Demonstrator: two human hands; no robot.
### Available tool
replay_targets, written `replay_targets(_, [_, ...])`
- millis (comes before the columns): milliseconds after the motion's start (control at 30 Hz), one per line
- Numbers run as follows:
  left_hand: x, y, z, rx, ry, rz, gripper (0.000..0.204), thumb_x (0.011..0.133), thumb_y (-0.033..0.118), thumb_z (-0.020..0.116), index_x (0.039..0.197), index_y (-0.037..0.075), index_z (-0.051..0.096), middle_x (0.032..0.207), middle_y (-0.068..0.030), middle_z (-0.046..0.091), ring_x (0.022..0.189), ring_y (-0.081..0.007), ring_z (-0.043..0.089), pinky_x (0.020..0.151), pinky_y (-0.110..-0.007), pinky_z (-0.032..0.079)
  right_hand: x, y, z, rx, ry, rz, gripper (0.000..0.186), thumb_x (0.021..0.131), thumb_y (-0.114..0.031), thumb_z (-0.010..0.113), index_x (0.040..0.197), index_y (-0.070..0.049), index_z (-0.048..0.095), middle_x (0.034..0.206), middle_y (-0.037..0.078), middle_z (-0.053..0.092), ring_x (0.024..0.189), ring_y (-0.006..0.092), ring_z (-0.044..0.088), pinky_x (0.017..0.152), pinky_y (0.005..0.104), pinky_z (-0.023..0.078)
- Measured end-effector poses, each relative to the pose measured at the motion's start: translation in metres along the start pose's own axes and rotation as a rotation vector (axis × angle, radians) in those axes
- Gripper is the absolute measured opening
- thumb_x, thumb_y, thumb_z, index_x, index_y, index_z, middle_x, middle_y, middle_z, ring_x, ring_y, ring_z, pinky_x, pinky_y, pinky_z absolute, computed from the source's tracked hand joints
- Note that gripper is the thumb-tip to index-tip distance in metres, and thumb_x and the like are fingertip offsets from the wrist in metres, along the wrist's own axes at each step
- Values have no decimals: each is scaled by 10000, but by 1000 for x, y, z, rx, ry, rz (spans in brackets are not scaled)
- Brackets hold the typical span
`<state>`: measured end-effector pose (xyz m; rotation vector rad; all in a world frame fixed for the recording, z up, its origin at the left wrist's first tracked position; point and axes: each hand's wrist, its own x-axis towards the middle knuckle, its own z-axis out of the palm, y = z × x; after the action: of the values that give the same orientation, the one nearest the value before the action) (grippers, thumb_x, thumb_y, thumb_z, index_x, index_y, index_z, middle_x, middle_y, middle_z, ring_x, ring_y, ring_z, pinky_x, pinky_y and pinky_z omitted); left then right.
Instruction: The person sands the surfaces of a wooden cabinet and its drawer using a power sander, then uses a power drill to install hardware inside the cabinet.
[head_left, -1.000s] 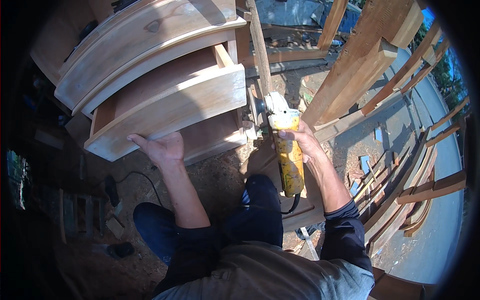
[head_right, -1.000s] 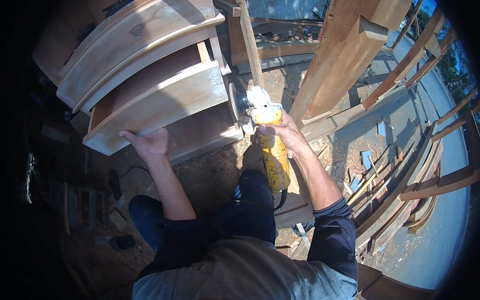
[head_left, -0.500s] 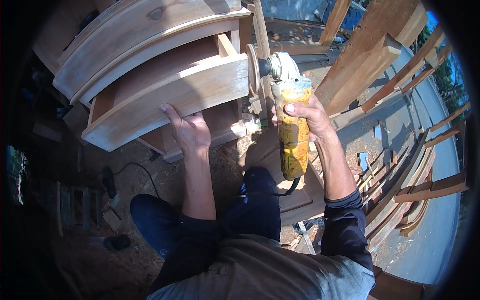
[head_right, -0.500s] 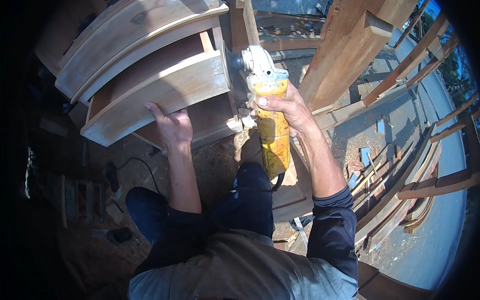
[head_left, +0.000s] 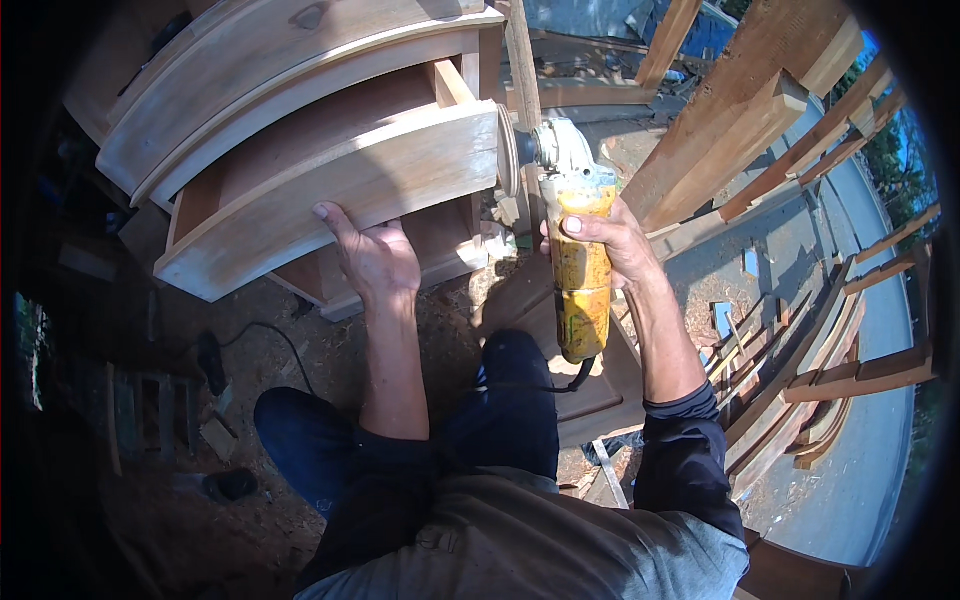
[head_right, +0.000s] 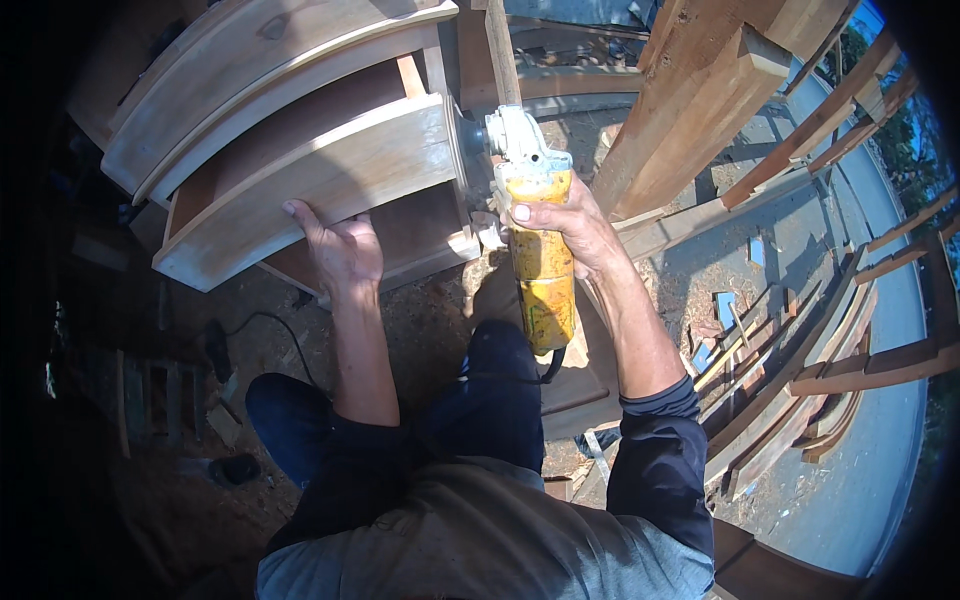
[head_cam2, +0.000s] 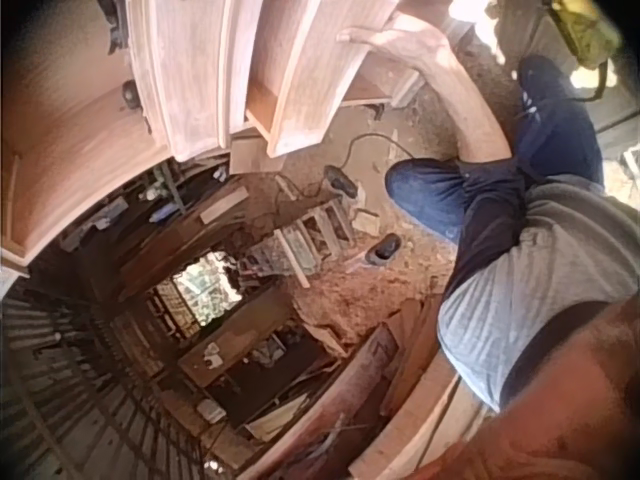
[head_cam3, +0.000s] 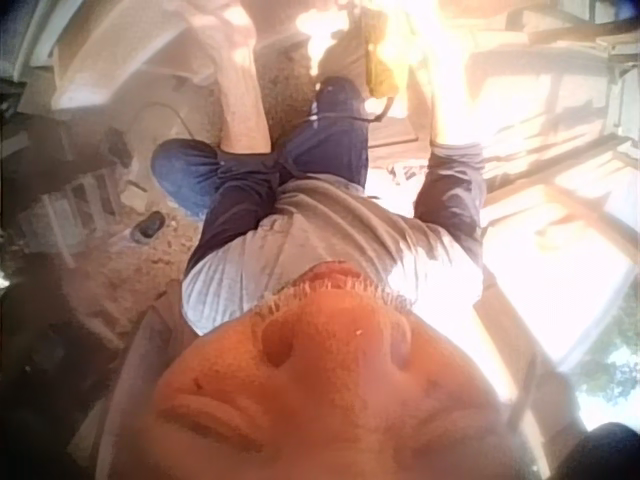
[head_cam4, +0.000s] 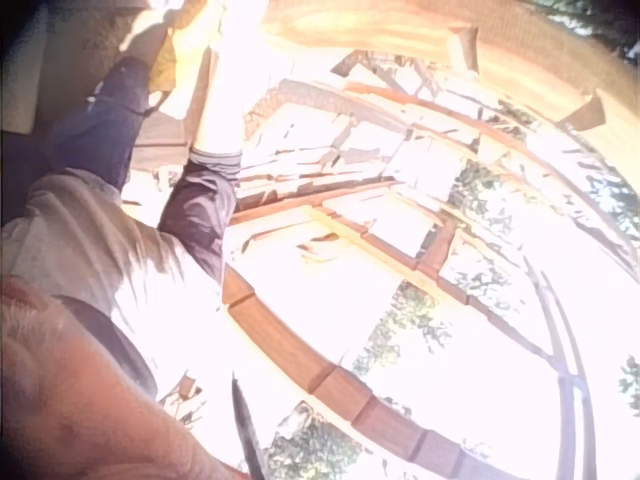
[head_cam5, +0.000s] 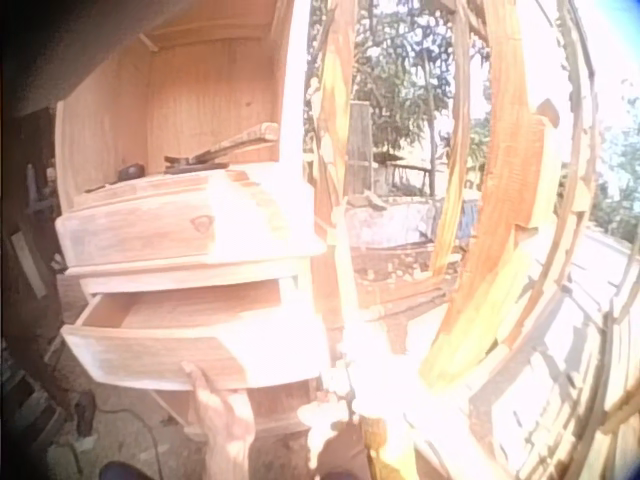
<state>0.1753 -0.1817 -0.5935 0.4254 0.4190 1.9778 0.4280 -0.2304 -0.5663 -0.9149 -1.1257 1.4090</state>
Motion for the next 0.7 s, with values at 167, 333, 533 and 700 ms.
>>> replay_targets(167, [2, -2, 1, -10, -10, 8, 814, 959, 555, 504, 1523, 50, 204, 1521, -101, 325, 1415, -235, 319, 1209, -426, 256, 4, 5, -3, -10, -4, 6, 606, 737, -227, 800, 1229, 11, 538, 944, 153, 686, 795, 241, 701, 741, 381, 593])
replay_targets(333, [0, 1, 3, -2, -14, 10, 819, 959, 559, 501, 1524, 51, 194, 1523, -99, 321, 1415, -231, 320, 1211, -423, 253, 3, 16, -7, -30, 30, 28, 562, 754, -172, 779, 1225, 7, 530, 937, 143, 678, 788, 252, 694, 723, 385, 585])
replay_targets(533, [2, -1, 1, -25, 2, -6, 707, 984, 522, 468, 1517, 112, 248, 1511, -66, 350, 1405, -215, 336, 1206, -429, 262, 1, 29, -12, -9, 54, 22, 543, 753, -148, 774, 1214, 2, 528, 919, 121, 655, 763, 250, 690, 705, 380, 585])
replay_targets(700, [1, -2, 3, 13, -12, 18, 807, 965, 560, 487, 1518, 44, 207, 1518, -106, 326, 1411, -228, 326, 1209, -408, 257, -1, 31, -12, -8, 63, 49, 546, 745, -126, 776, 1214, -4, 524, 893, 101, 638, 755, 242, 689, 696, 371, 587])
